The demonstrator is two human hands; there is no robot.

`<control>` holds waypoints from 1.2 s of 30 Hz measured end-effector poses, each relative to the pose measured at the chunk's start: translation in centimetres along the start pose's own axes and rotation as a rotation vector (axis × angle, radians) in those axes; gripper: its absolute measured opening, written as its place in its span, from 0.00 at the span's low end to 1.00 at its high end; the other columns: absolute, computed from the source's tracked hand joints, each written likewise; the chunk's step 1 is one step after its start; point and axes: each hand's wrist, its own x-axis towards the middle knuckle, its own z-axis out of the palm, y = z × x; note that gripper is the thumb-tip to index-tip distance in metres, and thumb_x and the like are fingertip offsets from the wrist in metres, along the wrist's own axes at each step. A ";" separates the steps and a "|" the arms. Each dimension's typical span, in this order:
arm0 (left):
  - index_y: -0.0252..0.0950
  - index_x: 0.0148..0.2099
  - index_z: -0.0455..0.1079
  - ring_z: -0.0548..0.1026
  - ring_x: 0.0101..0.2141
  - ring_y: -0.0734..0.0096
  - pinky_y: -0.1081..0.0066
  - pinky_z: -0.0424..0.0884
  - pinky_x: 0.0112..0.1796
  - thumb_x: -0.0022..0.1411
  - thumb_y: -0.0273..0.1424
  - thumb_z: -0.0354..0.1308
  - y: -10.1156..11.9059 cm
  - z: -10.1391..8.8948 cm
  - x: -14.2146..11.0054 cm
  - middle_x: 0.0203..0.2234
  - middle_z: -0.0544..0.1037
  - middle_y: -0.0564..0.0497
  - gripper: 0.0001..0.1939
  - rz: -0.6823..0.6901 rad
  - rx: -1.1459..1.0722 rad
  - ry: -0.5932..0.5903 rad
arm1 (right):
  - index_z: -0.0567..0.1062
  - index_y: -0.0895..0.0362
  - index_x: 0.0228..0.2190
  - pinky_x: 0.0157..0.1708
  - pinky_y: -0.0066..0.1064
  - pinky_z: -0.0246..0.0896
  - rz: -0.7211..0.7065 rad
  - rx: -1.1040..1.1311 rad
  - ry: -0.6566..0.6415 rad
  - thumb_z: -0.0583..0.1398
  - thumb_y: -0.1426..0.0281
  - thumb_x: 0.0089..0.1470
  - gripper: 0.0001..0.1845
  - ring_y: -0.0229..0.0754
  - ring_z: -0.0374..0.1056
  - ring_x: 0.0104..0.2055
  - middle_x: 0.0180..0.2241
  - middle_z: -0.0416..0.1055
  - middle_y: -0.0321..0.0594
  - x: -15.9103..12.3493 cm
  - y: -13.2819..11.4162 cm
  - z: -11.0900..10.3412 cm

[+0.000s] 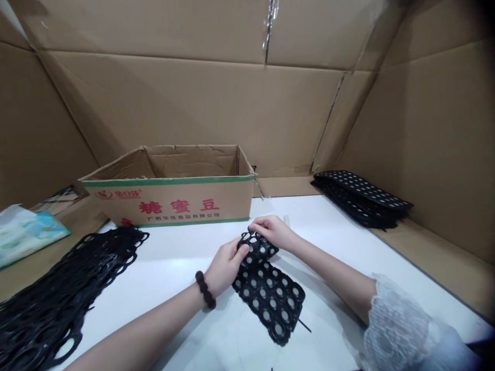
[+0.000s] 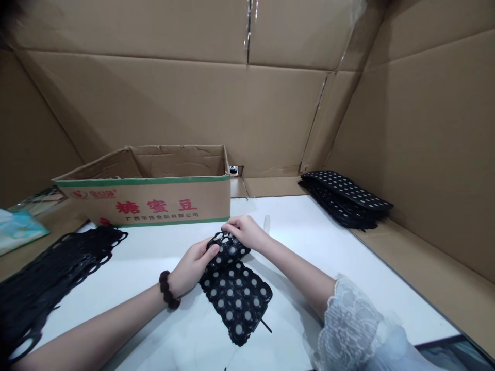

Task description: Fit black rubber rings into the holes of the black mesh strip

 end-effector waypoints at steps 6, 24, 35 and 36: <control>0.33 0.38 0.65 0.68 0.35 0.64 0.68 0.62 0.38 0.60 0.38 0.42 0.2 0.3 0.0 0.31 0.73 0.49 0.15 0.014 0.044 0.030 | 0.73 0.59 0.25 0.30 0.25 0.56 -0.040 -0.088 0.027 0.51 0.67 0.53 0.13 0.36 0.65 0.28 0.25 0.71 0.38 0.3 -0.6 -0.1; 0.33 0.36 0.64 0.67 0.37 0.64 0.67 0.62 0.40 0.59 0.39 0.44 0.2 -0.2 0.0 0.34 0.72 0.48 0.15 -0.025 -0.125 0.118 | 0.70 0.61 0.29 0.22 0.26 0.53 -0.001 -0.333 0.646 0.46 0.59 0.55 0.21 0.37 0.62 0.21 0.19 0.64 0.38 2.5 -4.5 -8.3; 0.33 0.45 0.62 0.66 0.44 0.62 0.64 0.59 0.46 0.56 0.36 0.51 0.3 -1.0 -0.4 0.42 0.70 0.45 0.16 -0.009 -0.210 0.079 | 0.70 0.68 0.35 0.38 0.32 0.57 0.115 -0.611 0.231 0.42 0.64 0.59 0.23 0.44 0.66 0.37 0.34 0.70 0.54 17.1 -7.5 -4.4; 0.33 0.47 0.60 0.65 0.45 0.61 0.63 0.59 0.47 0.54 0.34 0.54 0.2 -1.0 -0.4 0.44 0.69 0.45 0.18 -0.019 -0.221 0.061 | 0.70 0.68 0.34 0.38 0.32 0.57 0.105 -0.618 0.199 0.44 0.66 0.58 0.21 0.44 0.66 0.38 0.34 0.70 0.53 16.9 -7.3 -4.4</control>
